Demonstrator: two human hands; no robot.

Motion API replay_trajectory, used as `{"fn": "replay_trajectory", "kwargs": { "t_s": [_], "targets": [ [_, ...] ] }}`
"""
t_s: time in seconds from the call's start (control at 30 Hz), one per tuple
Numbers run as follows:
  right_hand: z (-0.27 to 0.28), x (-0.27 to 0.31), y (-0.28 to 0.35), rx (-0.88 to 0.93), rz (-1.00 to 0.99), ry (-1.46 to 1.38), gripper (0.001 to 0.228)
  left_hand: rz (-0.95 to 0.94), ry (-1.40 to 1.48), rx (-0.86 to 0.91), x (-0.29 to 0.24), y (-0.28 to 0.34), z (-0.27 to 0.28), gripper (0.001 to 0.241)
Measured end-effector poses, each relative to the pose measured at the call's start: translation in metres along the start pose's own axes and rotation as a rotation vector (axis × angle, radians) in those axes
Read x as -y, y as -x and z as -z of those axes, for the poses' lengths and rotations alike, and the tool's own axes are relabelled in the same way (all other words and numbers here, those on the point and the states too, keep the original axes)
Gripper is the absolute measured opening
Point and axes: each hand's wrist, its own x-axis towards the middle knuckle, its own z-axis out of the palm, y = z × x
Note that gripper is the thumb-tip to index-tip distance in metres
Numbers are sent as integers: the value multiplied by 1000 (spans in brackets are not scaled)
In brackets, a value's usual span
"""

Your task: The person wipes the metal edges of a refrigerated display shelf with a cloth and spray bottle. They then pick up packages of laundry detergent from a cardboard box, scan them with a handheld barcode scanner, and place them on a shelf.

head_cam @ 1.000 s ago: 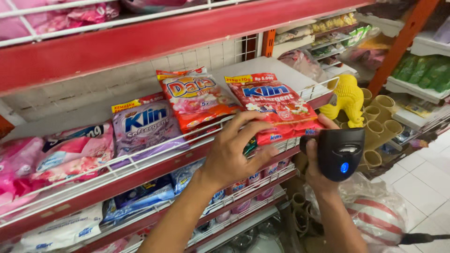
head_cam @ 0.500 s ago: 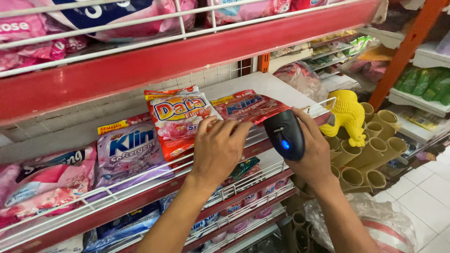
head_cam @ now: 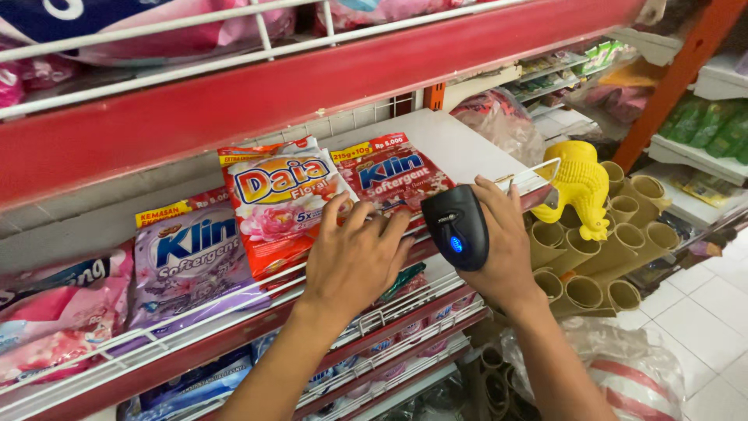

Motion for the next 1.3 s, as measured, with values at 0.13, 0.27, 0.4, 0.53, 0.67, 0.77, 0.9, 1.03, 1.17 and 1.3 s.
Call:
{"fn": "replay_trajectory", "kwargs": {
  "t_s": [0.13,0.27,0.4,0.53,0.67,0.77,0.9,1.03,1.17,1.3],
  "targets": [
    [-3,12,3,-58,-44,-114,68,-51,-8,-27,-1,-1,7,41],
    [-12,38,29,-163,-321,-595,68,-134,214,-182,-10,17,21,29],
    [-33,67,74,-197,-459,-1028,46,-201,399,-227,-12,63,38,20],
    [-75,101,124,36,-363,-1426,28,-47,439,-272,-7,139,52,17],
    [-121,155,171,396,-327,-1369,33,202,431,-295,-4,236,77,11],
    [-161,217,211,632,-340,-1343,30,433,398,-298,-11,325,103,10],
    [-213,320,272,801,-337,-1367,23,808,269,-310,-35,452,139,8],
    [-255,420,334,1129,-472,-1486,26,1084,141,-279,-62,580,174,9],
    [-295,492,408,1449,-410,-1257,22,1372,-30,-168,-96,711,199,13],
    [-334,539,478,1745,-617,-1177,23,1599,-146,-56,-139,800,212,21]
  ]
}}
